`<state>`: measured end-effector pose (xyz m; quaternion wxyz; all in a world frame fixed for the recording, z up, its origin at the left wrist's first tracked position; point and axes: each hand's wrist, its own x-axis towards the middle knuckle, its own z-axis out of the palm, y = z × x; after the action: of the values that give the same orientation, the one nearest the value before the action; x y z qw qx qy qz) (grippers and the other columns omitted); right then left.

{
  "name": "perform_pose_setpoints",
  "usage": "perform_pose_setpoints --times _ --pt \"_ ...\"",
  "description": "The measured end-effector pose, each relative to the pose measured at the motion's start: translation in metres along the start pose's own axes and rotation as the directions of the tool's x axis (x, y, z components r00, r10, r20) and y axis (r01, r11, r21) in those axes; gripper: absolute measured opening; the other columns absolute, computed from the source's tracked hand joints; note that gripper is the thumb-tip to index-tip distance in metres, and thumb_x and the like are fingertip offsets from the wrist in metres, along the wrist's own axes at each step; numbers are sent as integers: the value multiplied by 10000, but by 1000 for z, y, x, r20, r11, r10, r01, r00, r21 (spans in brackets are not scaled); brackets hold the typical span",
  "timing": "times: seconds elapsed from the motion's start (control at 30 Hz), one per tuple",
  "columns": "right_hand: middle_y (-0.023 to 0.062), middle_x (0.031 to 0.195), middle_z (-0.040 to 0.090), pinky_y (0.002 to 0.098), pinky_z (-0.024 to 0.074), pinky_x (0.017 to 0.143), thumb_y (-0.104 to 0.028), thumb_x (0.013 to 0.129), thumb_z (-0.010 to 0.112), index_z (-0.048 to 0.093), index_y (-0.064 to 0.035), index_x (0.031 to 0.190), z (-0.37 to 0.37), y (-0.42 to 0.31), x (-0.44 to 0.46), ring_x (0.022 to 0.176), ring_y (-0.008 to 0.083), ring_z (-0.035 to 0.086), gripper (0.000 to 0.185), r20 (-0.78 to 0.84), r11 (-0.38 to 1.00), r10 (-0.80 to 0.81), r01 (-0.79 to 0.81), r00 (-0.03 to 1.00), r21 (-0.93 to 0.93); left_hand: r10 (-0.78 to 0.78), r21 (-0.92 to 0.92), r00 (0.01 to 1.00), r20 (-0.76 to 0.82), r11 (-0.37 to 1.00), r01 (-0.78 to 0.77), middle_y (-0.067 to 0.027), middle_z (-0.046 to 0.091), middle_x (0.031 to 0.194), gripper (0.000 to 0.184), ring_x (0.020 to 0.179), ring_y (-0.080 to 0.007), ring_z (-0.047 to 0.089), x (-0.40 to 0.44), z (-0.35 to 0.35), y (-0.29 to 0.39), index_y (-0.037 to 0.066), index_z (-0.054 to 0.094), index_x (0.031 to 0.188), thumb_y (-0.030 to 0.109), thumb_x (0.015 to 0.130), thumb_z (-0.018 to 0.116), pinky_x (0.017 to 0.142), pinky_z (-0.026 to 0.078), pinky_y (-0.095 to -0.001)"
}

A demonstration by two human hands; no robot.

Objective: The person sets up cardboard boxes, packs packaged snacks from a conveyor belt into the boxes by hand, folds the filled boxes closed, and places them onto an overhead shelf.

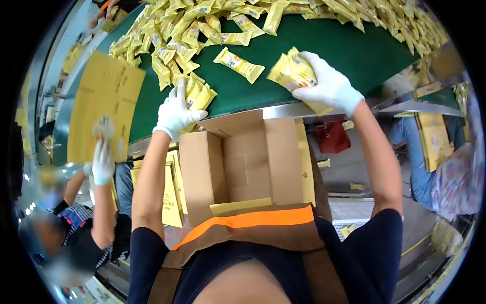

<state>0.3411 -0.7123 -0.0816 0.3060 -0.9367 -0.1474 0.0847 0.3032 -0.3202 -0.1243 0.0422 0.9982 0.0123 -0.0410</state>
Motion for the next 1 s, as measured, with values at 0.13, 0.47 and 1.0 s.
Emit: perform_pose_setpoints --times 0.13,0.47,1.0 --pt "184 1336 526 366 439 1029 -312 650 782 402 -55 1422 -25 -94 -52 1210 326 560 898 189 815 -547 467 815 343 -62 76 993 96 996 55 -264 486 1310 1150 1166 -415 521 -4 -18 13 170 249 1532 514 571 779 975 440 -471" --pt "198 1139 575 456 457 890 -444 640 768 454 -123 1368 132 -135 -81 1069 355 576 855 706 785 -389 614 591 -82 34 -575 968 -250 799 -177 -239 496 1312 1133 1236 -383 499 -53 -58 -14 48 169 1545 340 653 803 1034 430 -413" --pt "300 1270 528 508 493 879 -431 1000 396 553 -116 1323 209 -110 -144 1131 431 568 478 628 846 -277 495 727 -199 638 178 680 362 669 -722 -204 560 1194 926 1088 -346 569 -99 16 146 157 400 1454 359 622 752 907 431 -455"
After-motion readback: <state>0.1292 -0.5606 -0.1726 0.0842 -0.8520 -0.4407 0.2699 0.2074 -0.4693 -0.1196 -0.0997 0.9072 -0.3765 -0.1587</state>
